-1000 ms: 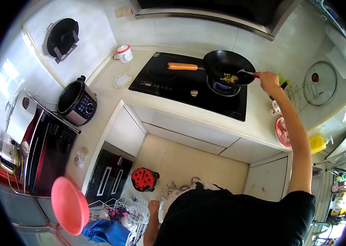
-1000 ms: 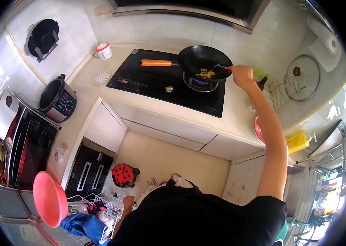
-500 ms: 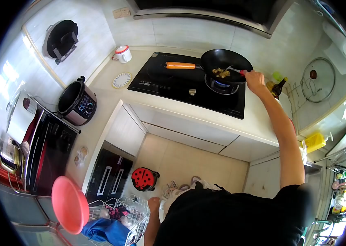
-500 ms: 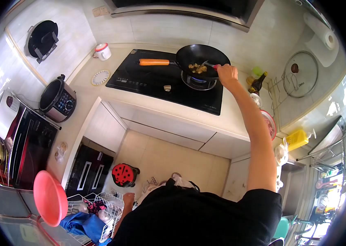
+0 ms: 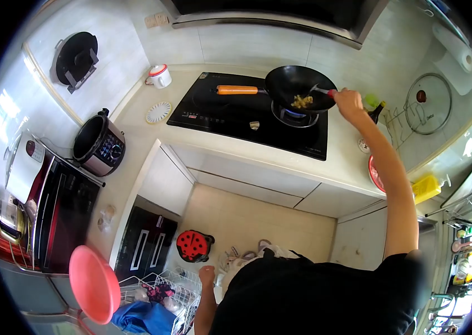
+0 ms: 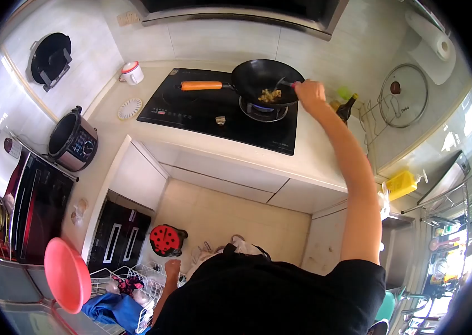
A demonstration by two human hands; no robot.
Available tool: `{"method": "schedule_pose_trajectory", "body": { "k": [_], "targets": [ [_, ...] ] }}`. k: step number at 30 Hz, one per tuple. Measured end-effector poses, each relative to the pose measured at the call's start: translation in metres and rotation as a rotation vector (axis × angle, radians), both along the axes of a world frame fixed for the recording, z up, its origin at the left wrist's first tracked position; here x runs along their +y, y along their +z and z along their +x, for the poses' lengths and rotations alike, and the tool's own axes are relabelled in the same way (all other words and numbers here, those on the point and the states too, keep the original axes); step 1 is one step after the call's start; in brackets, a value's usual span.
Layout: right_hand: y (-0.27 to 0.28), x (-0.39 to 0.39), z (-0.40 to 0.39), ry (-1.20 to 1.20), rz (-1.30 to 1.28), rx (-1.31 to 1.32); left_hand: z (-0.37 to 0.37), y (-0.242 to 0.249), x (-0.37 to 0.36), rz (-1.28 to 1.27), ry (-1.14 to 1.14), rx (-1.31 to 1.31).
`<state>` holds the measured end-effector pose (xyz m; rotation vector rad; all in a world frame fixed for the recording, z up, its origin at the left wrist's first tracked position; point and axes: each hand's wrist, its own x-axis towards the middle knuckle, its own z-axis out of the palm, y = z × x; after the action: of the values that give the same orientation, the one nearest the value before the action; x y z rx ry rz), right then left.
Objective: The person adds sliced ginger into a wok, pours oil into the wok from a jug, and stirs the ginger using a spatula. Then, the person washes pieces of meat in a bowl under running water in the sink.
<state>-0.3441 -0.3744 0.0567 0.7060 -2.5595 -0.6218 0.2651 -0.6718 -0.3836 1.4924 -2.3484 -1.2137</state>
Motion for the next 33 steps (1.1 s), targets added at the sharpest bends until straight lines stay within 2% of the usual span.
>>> {"method": "schedule_pose_trajectory", "body": {
  "k": [2, 4, 7, 10, 14, 16, 18, 20, 24, 30, 33],
  "targets": [
    [0.010, 0.011, -0.008, 0.025, 0.058, 0.017, 0.000, 0.002, 0.004, 0.031, 0.059, 0.001],
    [0.012, 0.018, -0.011, 0.031, 0.101, 0.015, 0.000, 0.007, 0.002, 0.191, 0.076, -0.059],
    [-0.014, 0.013, -0.011, 0.010, -0.010, 0.027, 0.005, -0.014, -0.001, 0.190, 0.046, -0.058],
    [-0.016, -0.004, 0.010, 0.003, -0.138, -0.022, 0.005, -0.006, 0.001, 0.109, -0.057, -0.073],
    [-0.021, -0.016, 0.010, 0.036, -0.147, -0.037, 0.004, 0.002, 0.004, 0.131, -0.001, -0.086],
    [-0.014, -0.011, 0.005, 0.020, -0.111, -0.011, 0.005, 0.001, 0.004, 0.130, -0.080, -0.082],
    [0.003, -0.001, 0.010, 0.003, -0.072, 0.015, 0.005, 0.003, 0.006, 0.166, -0.041, -0.090],
    [0.028, 0.010, 0.018, -0.026, -0.065, -0.132, 0.003, 0.005, 0.009, 0.203, 0.000, -0.094],
    [0.039, 0.017, 0.019, -0.109, -0.171, -0.252, 0.001, 0.008, 0.010, 0.197, 0.055, -0.080],
    [0.002, -0.017, 0.007, -0.032, -0.351, -0.195, -0.001, 0.008, 0.007, 0.188, 0.047, -0.096],
    [-0.008, -0.035, -0.004, -0.034, -0.317, -0.198, 0.005, -0.004, 0.010, 0.215, 0.096, -0.088]
  ]
}}
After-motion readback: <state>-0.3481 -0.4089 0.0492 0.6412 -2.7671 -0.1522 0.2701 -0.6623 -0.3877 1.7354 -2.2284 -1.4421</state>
